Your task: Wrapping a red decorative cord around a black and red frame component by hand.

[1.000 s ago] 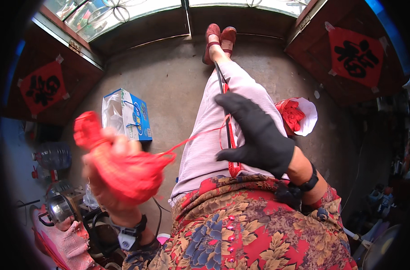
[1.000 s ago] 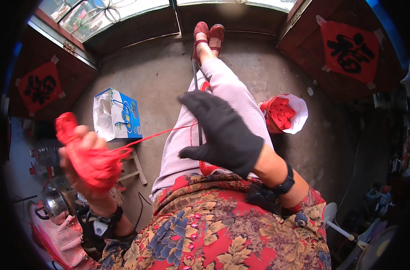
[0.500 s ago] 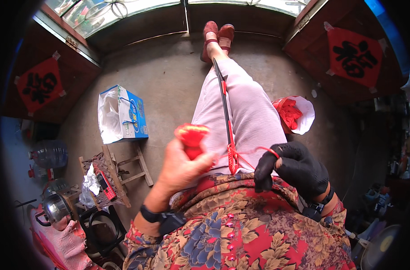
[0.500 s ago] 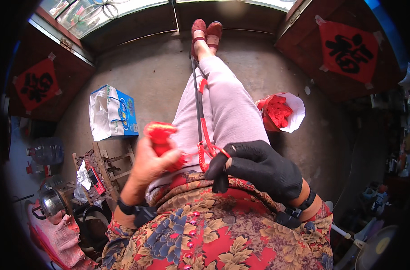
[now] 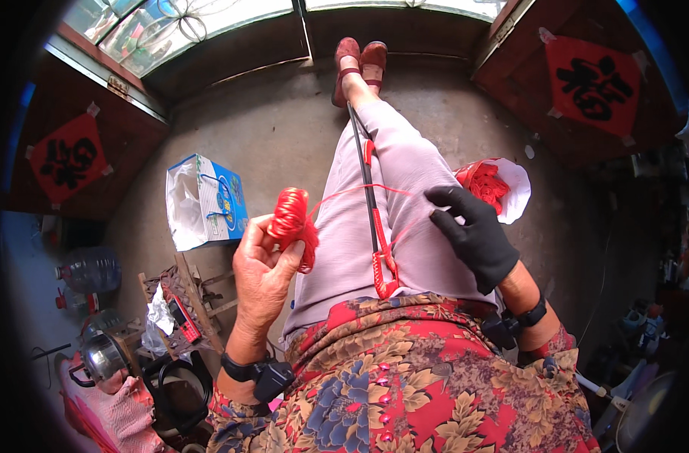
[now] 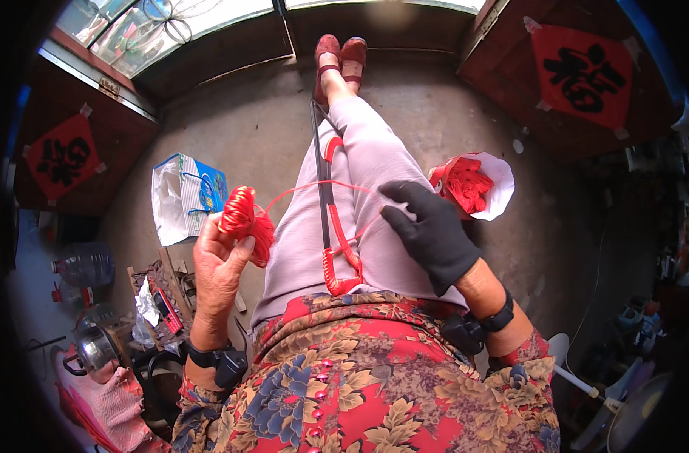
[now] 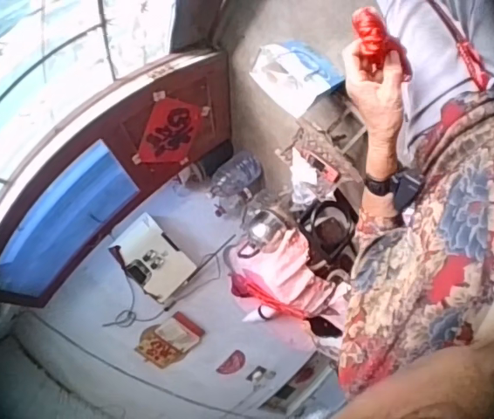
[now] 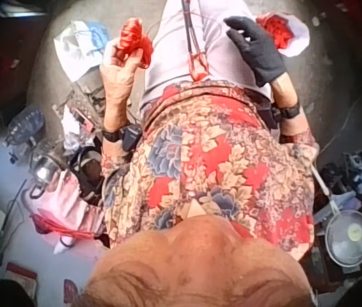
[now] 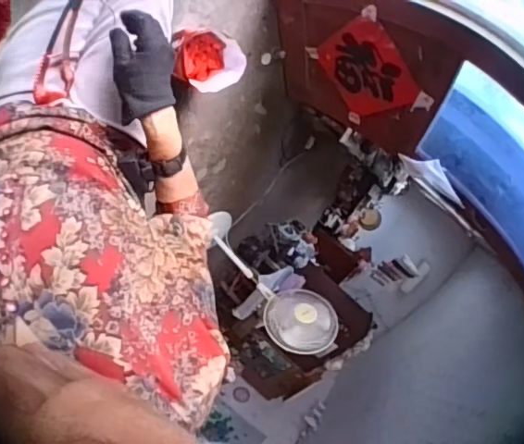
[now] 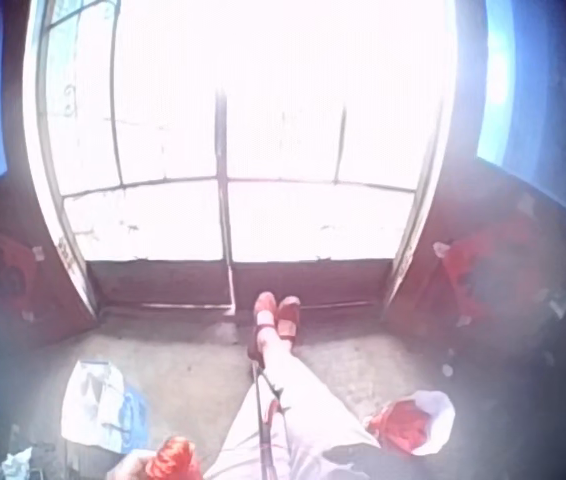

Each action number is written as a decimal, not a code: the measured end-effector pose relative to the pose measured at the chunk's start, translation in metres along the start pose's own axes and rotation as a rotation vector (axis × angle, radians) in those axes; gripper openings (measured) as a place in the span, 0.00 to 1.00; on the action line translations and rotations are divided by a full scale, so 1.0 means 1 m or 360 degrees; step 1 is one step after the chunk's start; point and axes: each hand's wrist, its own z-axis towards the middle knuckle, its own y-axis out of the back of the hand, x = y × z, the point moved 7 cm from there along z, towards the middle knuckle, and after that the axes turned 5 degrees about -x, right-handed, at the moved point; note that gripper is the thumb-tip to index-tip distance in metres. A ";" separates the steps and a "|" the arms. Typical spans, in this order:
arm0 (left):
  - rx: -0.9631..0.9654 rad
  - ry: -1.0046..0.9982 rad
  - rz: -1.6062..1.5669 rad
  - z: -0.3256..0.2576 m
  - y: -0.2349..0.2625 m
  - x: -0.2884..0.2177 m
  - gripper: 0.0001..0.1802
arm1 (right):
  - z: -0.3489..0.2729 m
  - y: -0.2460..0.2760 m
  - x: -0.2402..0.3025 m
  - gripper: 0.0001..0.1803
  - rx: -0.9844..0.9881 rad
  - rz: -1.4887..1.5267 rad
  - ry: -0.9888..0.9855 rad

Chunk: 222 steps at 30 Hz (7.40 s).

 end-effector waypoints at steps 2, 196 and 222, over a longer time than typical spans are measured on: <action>-0.0010 -0.0199 0.0512 -0.003 -0.004 -0.012 0.17 | -0.002 -0.018 0.011 0.12 0.0232 0.0041 0.0073; 0.0344 -0.0042 0.0867 0.001 -0.061 0.038 0.24 | -0.024 -0.055 -0.002 0.19 0.1145 -0.0156 -0.0725; 0.0402 -0.0147 0.0405 0.008 -0.059 0.013 0.27 | -0.008 -0.010 0.028 0.15 0.0089 0.0177 0.0155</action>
